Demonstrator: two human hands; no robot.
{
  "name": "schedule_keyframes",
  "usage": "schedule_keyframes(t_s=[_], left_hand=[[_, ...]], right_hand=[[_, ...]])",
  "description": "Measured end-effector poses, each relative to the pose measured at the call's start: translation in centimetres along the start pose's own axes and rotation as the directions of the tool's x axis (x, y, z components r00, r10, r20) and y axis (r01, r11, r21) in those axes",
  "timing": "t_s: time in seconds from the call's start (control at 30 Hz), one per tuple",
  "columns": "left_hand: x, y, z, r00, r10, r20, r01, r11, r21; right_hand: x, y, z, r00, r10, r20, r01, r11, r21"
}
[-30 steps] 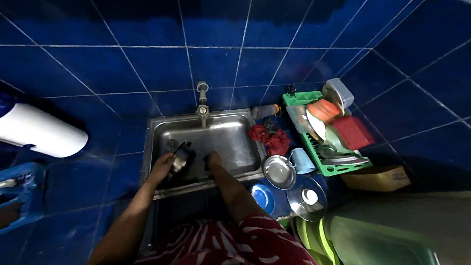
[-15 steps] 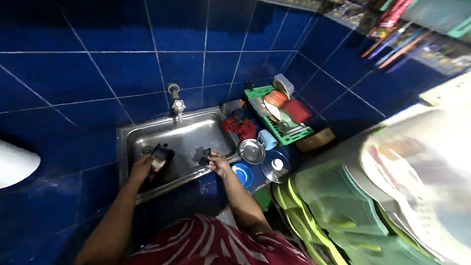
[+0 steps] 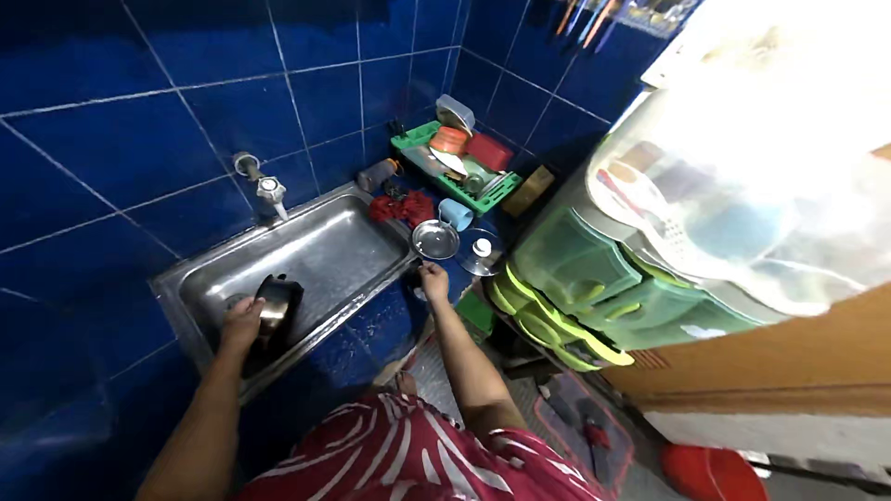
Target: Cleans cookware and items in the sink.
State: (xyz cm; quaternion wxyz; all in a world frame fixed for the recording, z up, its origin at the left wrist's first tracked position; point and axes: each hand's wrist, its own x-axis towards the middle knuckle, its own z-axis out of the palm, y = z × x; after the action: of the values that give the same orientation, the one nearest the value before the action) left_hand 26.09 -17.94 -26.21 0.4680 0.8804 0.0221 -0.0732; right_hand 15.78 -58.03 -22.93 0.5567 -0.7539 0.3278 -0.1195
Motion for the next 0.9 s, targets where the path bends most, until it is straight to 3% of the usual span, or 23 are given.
schedule_keyframes(t_s=[0.07,0.17,0.27,0.53,0.7,0.9], left_hand=[[0.6,-0.4,0.2,0.999,0.04,-0.005,-0.04,0.999,0.004],[0.6,-0.3,0.3,1.0,0.022,0.004,-0.022,1.0,-0.002],[0.9,0.1,0.5,1.0,0.015,0.005,-0.015,1.0,0.011],[-0.2,0.1,0.6,0.999,0.037,-0.031,-0.037,0.999,-0.005],[0.0,0.0,0.6,1.0,-0.009,-0.001,0.009,1.0,0.003],[-0.3,0.8,0.5,0.998,-0.062,-0.009,0.063,0.998,0.028]], right_hand=[[0.2,0.7,-1.1,1.0,-0.024,0.001,0.023,0.982,-0.187],[-0.3,2.4,-0.5,0.977,-0.02,0.212,0.111,0.898,-0.425],[-0.5,2.7,0.3,0.956,-0.023,0.293,0.175,0.845,-0.506],[-0.9,3.1,-0.2,0.977,-0.133,0.167,0.184,0.922,-0.34],[1.3,1.6,-2.7,0.991,-0.01,0.134,-0.001,0.997,0.083],[2.8,1.0,-4.1,0.975,0.014,0.222,-0.01,1.0,-0.016]])
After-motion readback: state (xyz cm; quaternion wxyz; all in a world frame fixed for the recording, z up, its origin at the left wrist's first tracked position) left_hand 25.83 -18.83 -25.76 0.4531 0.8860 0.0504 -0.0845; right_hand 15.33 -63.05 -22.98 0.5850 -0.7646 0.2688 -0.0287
